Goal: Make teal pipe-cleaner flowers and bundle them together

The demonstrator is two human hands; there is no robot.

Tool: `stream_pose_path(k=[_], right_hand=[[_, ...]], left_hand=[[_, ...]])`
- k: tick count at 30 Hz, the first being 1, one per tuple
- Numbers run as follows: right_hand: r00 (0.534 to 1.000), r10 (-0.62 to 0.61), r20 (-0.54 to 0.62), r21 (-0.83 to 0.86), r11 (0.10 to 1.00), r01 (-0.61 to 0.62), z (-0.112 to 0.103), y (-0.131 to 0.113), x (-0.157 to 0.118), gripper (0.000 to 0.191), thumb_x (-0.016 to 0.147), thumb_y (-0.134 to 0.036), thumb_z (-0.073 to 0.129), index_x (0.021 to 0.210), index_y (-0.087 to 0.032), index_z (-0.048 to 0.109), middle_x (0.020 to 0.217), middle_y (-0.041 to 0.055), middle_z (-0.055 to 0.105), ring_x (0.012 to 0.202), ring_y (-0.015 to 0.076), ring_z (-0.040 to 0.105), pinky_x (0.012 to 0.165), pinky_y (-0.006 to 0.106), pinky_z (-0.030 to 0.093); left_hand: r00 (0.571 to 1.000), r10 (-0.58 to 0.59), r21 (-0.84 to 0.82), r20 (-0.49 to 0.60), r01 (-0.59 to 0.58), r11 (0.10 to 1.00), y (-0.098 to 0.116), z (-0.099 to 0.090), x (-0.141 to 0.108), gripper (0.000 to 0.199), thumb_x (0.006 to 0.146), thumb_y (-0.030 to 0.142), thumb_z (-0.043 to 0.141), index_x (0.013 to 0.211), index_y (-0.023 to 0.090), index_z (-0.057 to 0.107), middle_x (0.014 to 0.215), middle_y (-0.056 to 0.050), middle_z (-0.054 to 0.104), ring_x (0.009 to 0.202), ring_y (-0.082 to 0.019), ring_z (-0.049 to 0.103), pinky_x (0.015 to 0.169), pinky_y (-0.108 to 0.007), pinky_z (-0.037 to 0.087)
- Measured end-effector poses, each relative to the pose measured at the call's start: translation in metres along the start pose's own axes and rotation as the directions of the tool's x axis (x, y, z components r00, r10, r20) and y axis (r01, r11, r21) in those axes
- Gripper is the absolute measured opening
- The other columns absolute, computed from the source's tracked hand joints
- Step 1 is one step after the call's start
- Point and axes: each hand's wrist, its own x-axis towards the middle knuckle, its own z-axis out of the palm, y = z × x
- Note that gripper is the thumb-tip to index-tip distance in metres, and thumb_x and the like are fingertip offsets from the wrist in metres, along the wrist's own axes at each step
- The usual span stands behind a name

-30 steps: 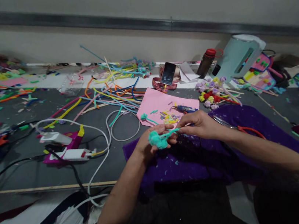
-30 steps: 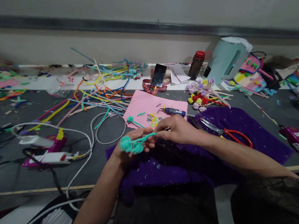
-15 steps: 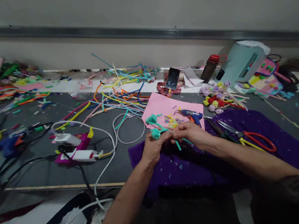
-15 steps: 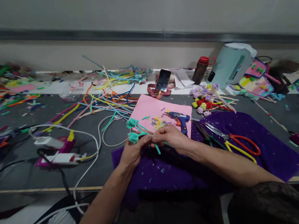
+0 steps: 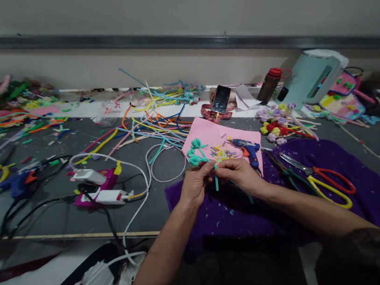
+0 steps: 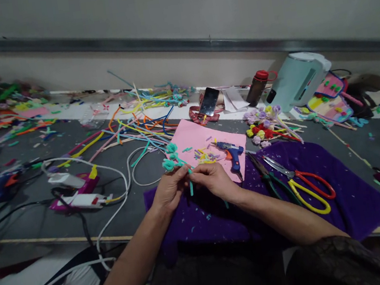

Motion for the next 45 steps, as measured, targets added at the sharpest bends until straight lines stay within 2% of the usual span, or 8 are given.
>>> stream_pose_path(k=[9, 14, 19, 26, 30, 36, 42, 45], right_hand=[[0.995, -0.083, 0.058, -0.157, 0.983, 0.091, 0.001, 0.001, 0.003, 0.023, 0.078, -0.035, 0.056, 0.068, -0.015, 0.063, 0.055, -0.0021, 0.053, 0.052, 0.0096, 0.047, 0.051, 0.022, 0.036], [0.988, -0.145, 0.061, -0.276, 0.948, 0.156, -0.026, -0.004, 0.018, 0.028, 0.08, -0.037, 0.054, 0.09, -0.014, 0.065, 0.077, 0.0032, 0.064, 0.065, 0.0128, 0.057, 0.061, 0.024, 0.044], [0.989, -0.147, -0.001, -0.708, 0.699, 0.103, -0.045, 0.006, 0.043, 0.025, 0.083, -0.032, 0.049, 0.085, -0.014, 0.067, 0.077, 0.0045, 0.067, 0.064, 0.0131, 0.06, 0.059, 0.023, 0.042], [0.993, -0.104, 0.054, -0.86, 0.5, 0.099, -0.011, 0.01, 0.064, 0.021, 0.079, -0.028, 0.052, 0.085, -0.015, 0.068, 0.088, 0.0109, 0.069, 0.081, 0.0225, 0.062, 0.067, 0.028, 0.039], [0.994, -0.095, 0.054, -0.883, 0.46, 0.092, 0.006, 0.013, 0.078, 0.026, 0.078, -0.032, 0.053, 0.088, -0.012, 0.066, 0.096, 0.0176, 0.066, 0.088, 0.0273, 0.061, 0.071, 0.032, 0.04], [0.991, -0.134, -0.024, -0.825, 0.562, 0.056, 0.006, 0.016, 0.09, 0.019, 0.075, -0.026, 0.055, 0.078, -0.011, 0.066, 0.083, 0.014, 0.068, 0.08, 0.0237, 0.061, 0.069, 0.03, 0.041], [0.965, -0.215, -0.153, -0.633, 0.771, 0.071, -0.024, -0.016, 0.065, 0.031, 0.084, -0.037, 0.042, 0.082, -0.012, 0.06, 0.067, 0.0033, 0.063, 0.049, 0.0092, 0.051, 0.045, 0.02, 0.037], [0.954, -0.164, -0.251, -0.196, 0.974, 0.116, -0.024, -0.038, 0.037, 0.025, 0.077, -0.04, 0.056, 0.077, -0.015, 0.059, 0.06, -0.0012, 0.057, 0.04, 0.0055, 0.042, 0.037, 0.017, 0.031]], left_hand=[[0.995, -0.044, 0.094, 0.091, 0.035, 0.995, 0.007, -0.005, 0.001, 0.023, 0.059, 0.032, 0.073, 0.066, 0.012, 0.067, 0.056, 0.002, 0.056, 0.048, -0.005, 0.047, 0.046, -0.017, 0.035], [0.993, 0.102, 0.104, -0.065, -0.095, 0.99, 0.018, -0.01, 0.003, 0.023, 0.057, 0.032, 0.074, 0.068, 0.013, 0.067, 0.06, 0.002, 0.061, 0.049, -0.006, 0.05, 0.048, -0.018, 0.037], [0.97, 0.18, 0.039, -0.166, -0.176, 0.984, 0.026, -0.013, 0.004, 0.023, 0.054, 0.03, 0.076, 0.068, 0.014, 0.068, 0.055, 0.004, 0.059, 0.044, -0.005, 0.048, 0.043, -0.018, 0.036], [0.955, 0.224, 0.017, -0.193, -0.225, 0.974, 0.031, -0.016, 0.004, 0.021, 0.053, 0.024, 0.076, 0.07, 0.015, 0.067, 0.061, 0.004, 0.062, 0.046, -0.005, 0.053, 0.045, -0.016, 0.041], [0.95, 0.259, 0.041, -0.176, -0.256, 0.966, 0.032, -0.016, 0.004, 0.02, 0.054, 0.021, 0.076, 0.072, 0.015, 0.068, 0.071, 0.002, 0.066, 0.049, -0.005, 0.054, 0.047, -0.016, 0.042], [0.957, 0.229, 0.02, -0.18, -0.229, 0.973, 0.03, -0.014, 0.003, 0.021, 0.054, 0.019, 0.076, 0.073, 0.017, 0.068, 0.071, 0.003, 0.066, 0.051, -0.006, 0.056, 0.046, -0.017, 0.041], [0.967, 0.175, -0.027, -0.184, -0.183, 0.983, 0.028, -0.013, 0.004, 0.023, 0.051, 0.022, 0.077, 0.071, 0.015, 0.068, 0.066, 0.002, 0.064, 0.048, -0.007, 0.055, 0.042, -0.017, 0.04], [0.958, 0.182, -0.024, -0.22, -0.191, 0.981, 0.025, -0.012, 0.006, 0.024, 0.05, 0.022, 0.078, 0.07, 0.014, 0.068, 0.069, 0.0, 0.065, 0.051, -0.009, 0.057, 0.045, -0.019, 0.044]])
